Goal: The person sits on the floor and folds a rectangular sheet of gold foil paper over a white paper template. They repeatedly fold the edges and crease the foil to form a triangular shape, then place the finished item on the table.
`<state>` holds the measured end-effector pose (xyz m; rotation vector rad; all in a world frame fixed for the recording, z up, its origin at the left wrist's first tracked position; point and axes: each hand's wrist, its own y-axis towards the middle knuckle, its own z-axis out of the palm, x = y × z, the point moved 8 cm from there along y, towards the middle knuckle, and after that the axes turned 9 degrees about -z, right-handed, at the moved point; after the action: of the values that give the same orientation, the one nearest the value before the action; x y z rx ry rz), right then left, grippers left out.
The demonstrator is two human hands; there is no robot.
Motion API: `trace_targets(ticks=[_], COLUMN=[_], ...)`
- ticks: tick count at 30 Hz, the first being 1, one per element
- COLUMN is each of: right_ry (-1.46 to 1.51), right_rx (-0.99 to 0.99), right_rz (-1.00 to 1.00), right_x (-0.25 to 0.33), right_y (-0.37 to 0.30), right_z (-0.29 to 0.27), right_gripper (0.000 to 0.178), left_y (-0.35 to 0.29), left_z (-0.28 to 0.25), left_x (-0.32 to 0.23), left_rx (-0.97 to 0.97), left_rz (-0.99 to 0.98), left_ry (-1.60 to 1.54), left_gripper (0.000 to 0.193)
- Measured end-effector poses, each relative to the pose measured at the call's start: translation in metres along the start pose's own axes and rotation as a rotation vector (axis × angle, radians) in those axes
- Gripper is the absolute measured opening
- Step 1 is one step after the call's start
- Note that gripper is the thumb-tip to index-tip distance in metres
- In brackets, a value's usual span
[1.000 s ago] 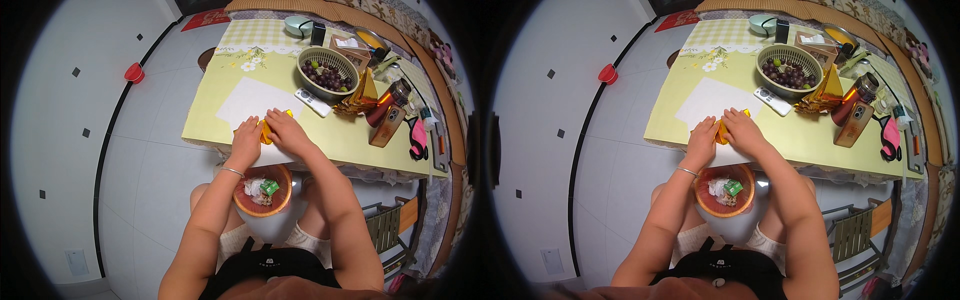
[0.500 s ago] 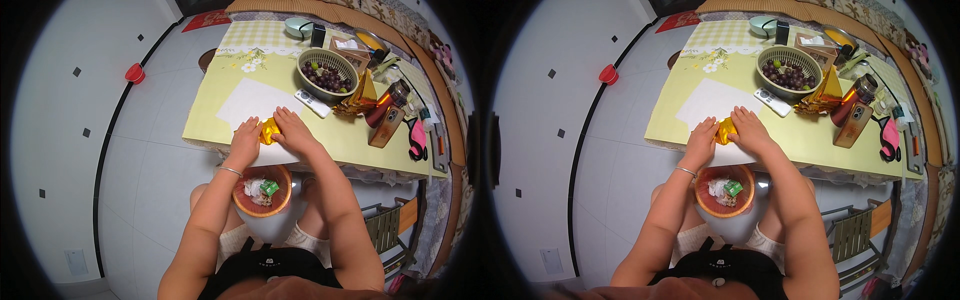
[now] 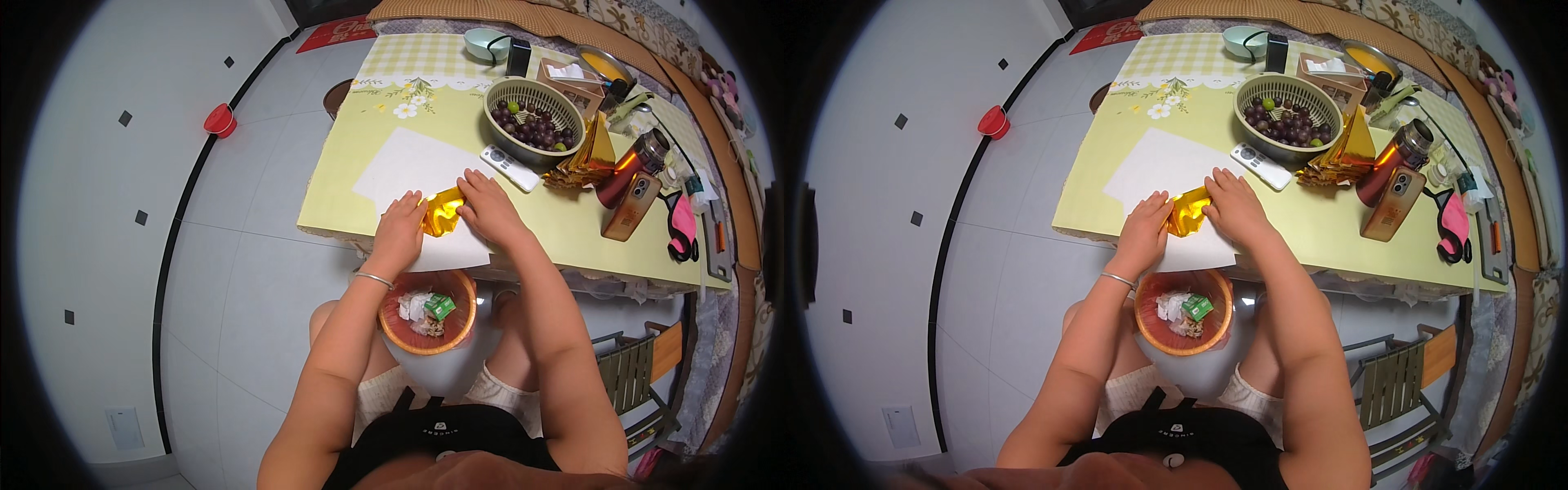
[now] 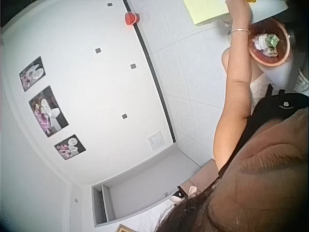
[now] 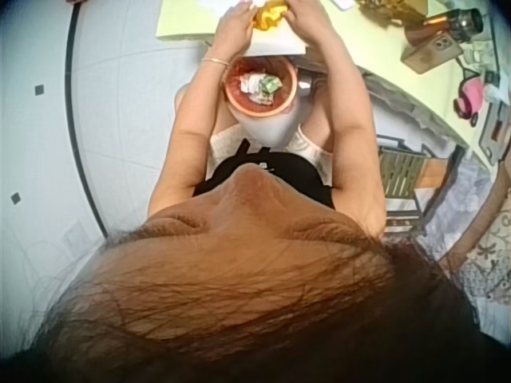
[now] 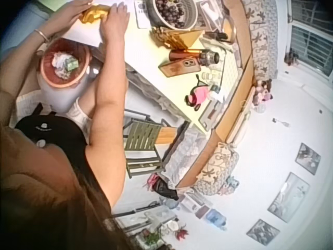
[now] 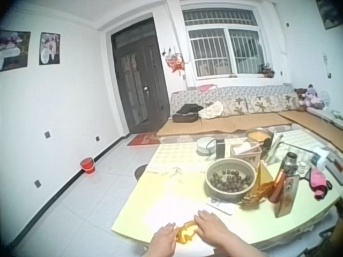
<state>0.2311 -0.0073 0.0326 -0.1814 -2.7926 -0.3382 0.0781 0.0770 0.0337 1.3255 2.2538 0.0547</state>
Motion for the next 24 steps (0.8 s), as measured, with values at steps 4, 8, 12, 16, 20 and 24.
trace_targets(ticks=[4, 8, 12, 16, 20, 24], right_ry=[0.029, 0.022, -0.006, 0.007, 0.022, 0.025], right_rx=[-0.021, -0.022, -0.048, -0.045, -0.031, -0.028], right_rz=[-0.008, -0.004, -0.004, -0.009, -0.005, 0.0], right_x=[0.0004, 0.001, 0.0017, 0.0021, 0.0023, 0.0027], right_y=[-0.0007, 0.0003, 0.0007, 0.0011, 0.0013, 0.0015], right_z=[-0.0019, -0.0011, 0.0022, 0.0015, -0.001, -0.0018], right_gripper=[0.059, 0.057, 0.056, 0.056, 0.056, 0.057], left_y=[0.0003, -0.0002, -0.0009, -0.0011, -0.0007, -0.0011], left_z=[0.0007, 0.0014, 0.0037, 0.005, 0.0035, 0.0056], left_x=[-0.0002, -0.0018, -0.0024, -0.0022, -0.0041, -0.0032], left_rx=[-0.002, -0.01, -0.02, -0.018, -0.013, -0.026], left_rz=[-0.004, -0.004, 0.003, -0.002, -0.006, -0.003], left_ry=[0.005, 0.019, 0.038, 0.043, 0.05, 0.058], left_gripper=[0.046, 0.046, 0.046, 0.047, 0.047, 0.047])
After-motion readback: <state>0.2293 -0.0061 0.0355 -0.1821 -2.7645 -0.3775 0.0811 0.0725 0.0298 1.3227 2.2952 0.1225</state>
